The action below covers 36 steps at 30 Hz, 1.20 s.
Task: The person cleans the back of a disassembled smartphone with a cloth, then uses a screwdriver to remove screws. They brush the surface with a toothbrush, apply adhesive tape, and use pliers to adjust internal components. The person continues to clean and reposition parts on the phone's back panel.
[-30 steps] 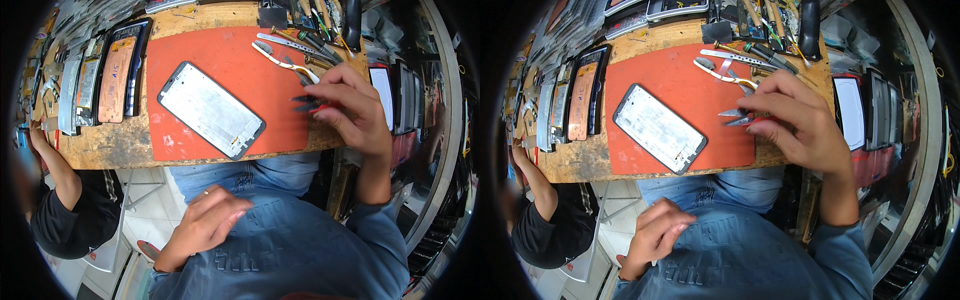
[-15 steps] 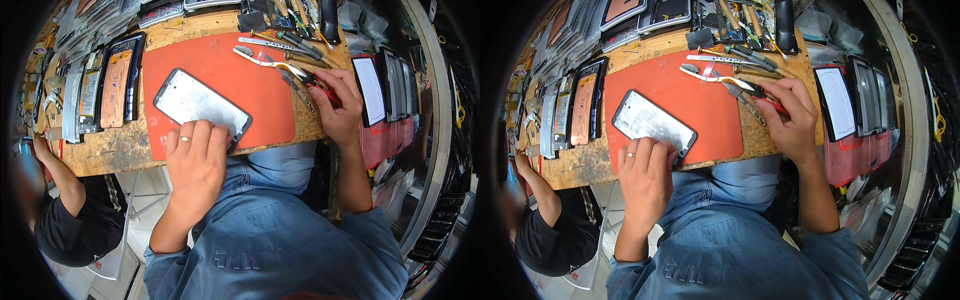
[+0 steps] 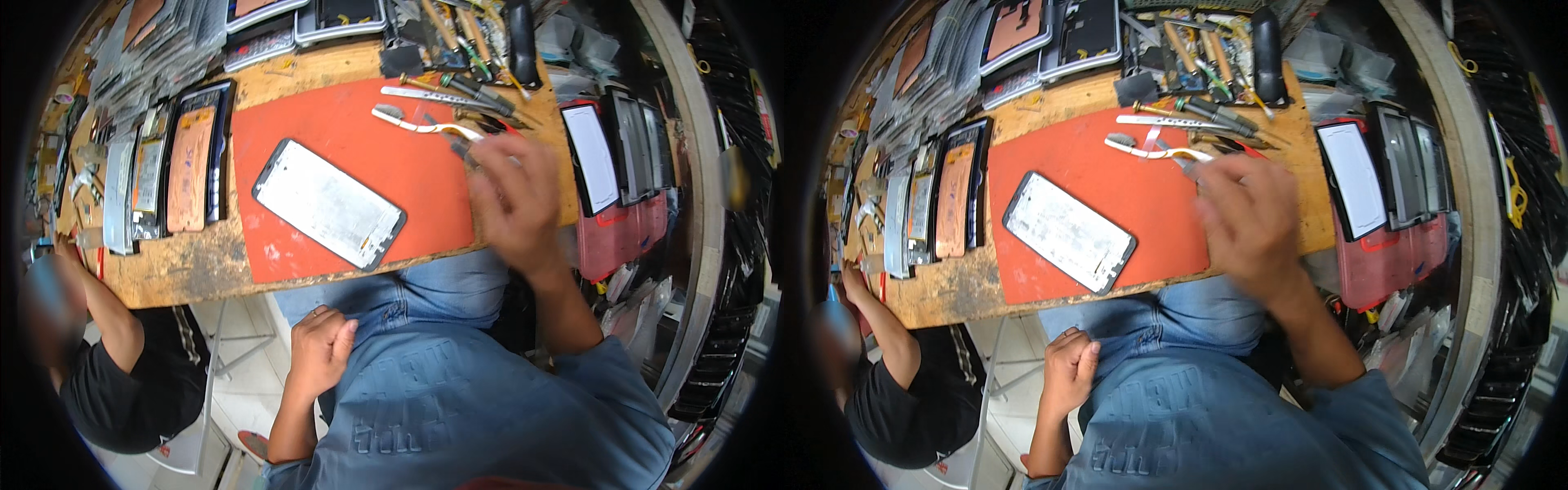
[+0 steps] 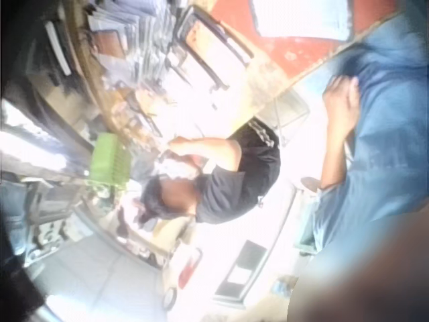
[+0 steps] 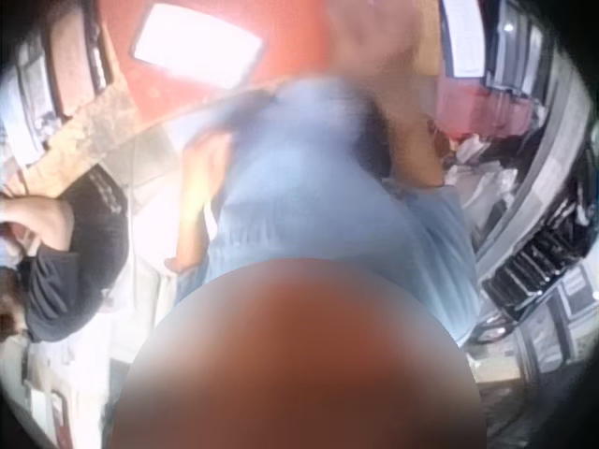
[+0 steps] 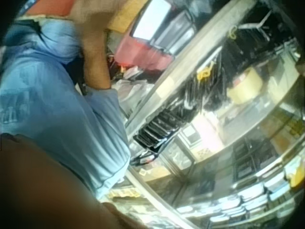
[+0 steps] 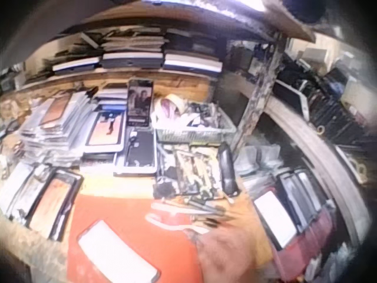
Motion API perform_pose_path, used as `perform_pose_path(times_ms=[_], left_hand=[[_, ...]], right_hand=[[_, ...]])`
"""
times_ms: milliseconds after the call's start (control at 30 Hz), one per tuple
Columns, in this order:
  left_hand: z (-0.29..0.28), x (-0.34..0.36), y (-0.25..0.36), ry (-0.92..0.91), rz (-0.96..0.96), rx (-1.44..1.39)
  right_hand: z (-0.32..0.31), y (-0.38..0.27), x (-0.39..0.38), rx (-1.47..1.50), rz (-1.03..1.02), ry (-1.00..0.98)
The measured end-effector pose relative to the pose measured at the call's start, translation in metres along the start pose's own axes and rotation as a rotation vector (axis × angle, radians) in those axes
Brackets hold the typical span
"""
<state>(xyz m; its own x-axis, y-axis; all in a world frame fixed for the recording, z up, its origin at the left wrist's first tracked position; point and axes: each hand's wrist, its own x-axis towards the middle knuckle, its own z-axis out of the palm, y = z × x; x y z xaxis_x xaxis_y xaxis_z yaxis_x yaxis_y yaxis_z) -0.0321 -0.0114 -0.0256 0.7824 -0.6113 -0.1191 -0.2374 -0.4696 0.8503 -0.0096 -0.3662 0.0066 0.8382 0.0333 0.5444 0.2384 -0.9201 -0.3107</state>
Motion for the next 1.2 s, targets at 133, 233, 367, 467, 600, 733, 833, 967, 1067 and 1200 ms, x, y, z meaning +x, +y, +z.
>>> perform_pose_path(times_ms=[133,233,367,467,600,733,833,967,1067,1200], left_hand=[[0.006,0.018,-0.020,0.070,-0.067,0.070],[0.005,0.025,-0.013,0.141,-0.006,0.228],[-0.019,0.017,-0.012,-0.048,-0.278,0.219],[-0.010,0.011,-0.029,0.077,-0.120,0.159],[0.007,0.015,-0.010,0.177,0.145,0.021],[0.004,0.007,-0.011,0.141,0.258,0.063],[0.010,0.016,0.010,0.358,0.252,-0.095],[-0.004,0.021,0.009,0.437,0.339,-0.163],[-0.005,0.060,0.038,0.676,0.218,-0.473],[-0.029,0.106,0.079,0.461,0.142,-0.672]], right_hand=[[0.020,-0.090,-0.003,0.150,-0.171,-0.403],[0.024,-0.102,-0.008,0.115,-0.132,-0.499],[-0.010,-0.095,-0.005,0.113,-0.201,-0.568],[-0.015,-0.058,0.024,0.131,-0.198,-0.412],[-0.002,0.003,0.093,0.025,-0.216,-0.330],[0.016,0.031,0.127,0.087,-0.279,-0.554],[0.016,0.035,0.137,0.089,-0.298,-0.610],[-0.001,0.003,0.131,0.316,-0.164,-0.429],[-0.012,-0.043,0.105,0.792,0.239,-0.457],[-0.021,-0.066,0.076,1.177,0.570,-0.581]])
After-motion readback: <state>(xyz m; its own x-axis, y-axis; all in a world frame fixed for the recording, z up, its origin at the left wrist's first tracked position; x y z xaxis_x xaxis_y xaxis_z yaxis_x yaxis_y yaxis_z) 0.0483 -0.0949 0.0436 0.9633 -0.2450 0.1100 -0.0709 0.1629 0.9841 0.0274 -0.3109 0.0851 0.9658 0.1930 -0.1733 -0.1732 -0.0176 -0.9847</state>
